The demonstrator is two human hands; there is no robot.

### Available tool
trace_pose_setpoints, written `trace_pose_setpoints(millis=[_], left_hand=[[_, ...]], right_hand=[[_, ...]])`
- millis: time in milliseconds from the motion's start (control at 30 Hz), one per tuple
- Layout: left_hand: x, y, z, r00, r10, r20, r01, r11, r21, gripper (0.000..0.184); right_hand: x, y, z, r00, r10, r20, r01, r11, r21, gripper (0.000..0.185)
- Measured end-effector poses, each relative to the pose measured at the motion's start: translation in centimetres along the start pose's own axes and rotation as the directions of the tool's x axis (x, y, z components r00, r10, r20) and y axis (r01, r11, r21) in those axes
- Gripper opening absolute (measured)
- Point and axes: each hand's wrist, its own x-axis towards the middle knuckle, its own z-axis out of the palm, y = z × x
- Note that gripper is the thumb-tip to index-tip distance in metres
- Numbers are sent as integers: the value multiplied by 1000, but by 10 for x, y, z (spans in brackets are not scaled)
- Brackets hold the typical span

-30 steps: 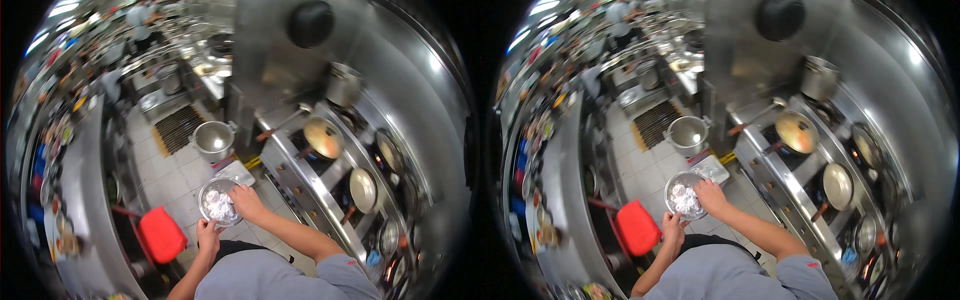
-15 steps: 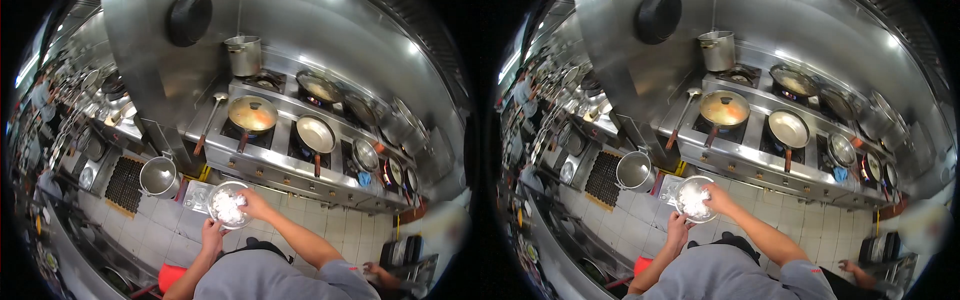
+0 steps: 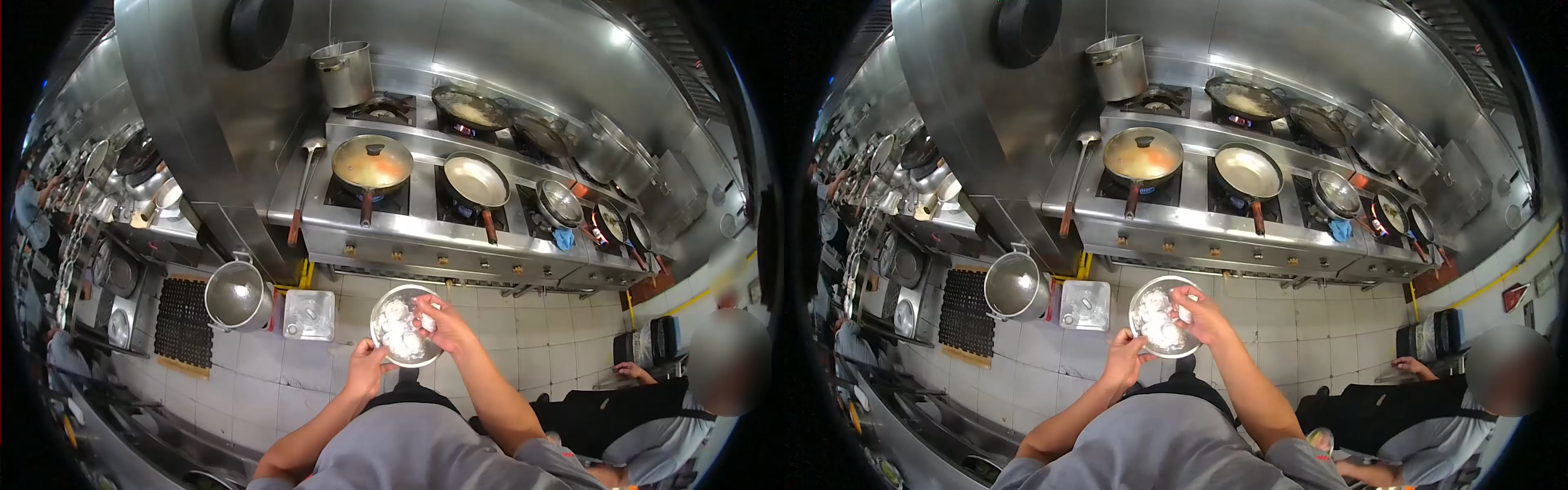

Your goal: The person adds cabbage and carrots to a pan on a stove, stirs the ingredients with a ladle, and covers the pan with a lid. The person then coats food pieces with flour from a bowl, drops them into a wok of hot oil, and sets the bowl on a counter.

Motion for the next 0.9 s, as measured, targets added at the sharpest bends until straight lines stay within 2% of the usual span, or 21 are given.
trace_pose_setpoints(millis=[133, 200, 333, 400, 433, 500, 633, 700, 733, 800, 833, 900], left_hand=[[-11, -5, 3, 999, 5, 41, -6, 1000, 19, 12], [-13, -8, 3, 998, -30, 48, 29, 999, 21, 12], [-12, -14, 2, 995, -71, 67, 69, 997, 28, 13], [-10, -16, 3, 996, -57, 66, 55, 998, 20, 13], [-10, -17, 4, 996, -62, 63, 62, 998, 14, 13], [-8, -19, 9, 997, -56, 55, 54, 998, 40, 13], [-8, -32, 14, 996, -80, 45, 78, 996, 36, 13], [-10, -42, 18, 995, -91, 45, 89, 995, 36, 12], [-9, -45, 21, 995, -100, 21, 99, 994, 35, 12], [-7, -48, 28, 995, -97, 3, 97, 995, 33, 10], [-6, -48, 33, 996, -86, 13, 85, 995, 41, 10], [-1, -51, 44, 997, -82, 5, 82, 995, 57, 11]], right_hand=[[-5, 14, -5, 998, 7, -65, -9, 1000, -26, 20], [-10, 18, -7, 990, -59, -130, 49, 996, -79, 22], [-11, 23, -17, 985, -106, -135, 86, 985, -148, 19], [-18, 19, -14, 976, -173, -132, 180, 983, 39, 19], [-24, 14, -13, 976, -180, -123, 185, 982, 37, 19], [-36, 1, -18, 995, -97, -10, 98, 984, 148, 24], [-52, 2, -43, 998, -65, 14, 61, 978, 201, 26], [-42, 12, -69, 978, -80, 195, -4, 917, 398, 24], [-34, 17, -82, 976, -89, 199, 3, 917, 398, 24], [-21, 30, -99, 941, -9, 339, -202, 787, 583, 26], [-23, 24, -94, 938, -25, 345, -193, 790, 582, 26], [-34, 10, -81, 996, 80, -32, -63, 934, 352, 27]])
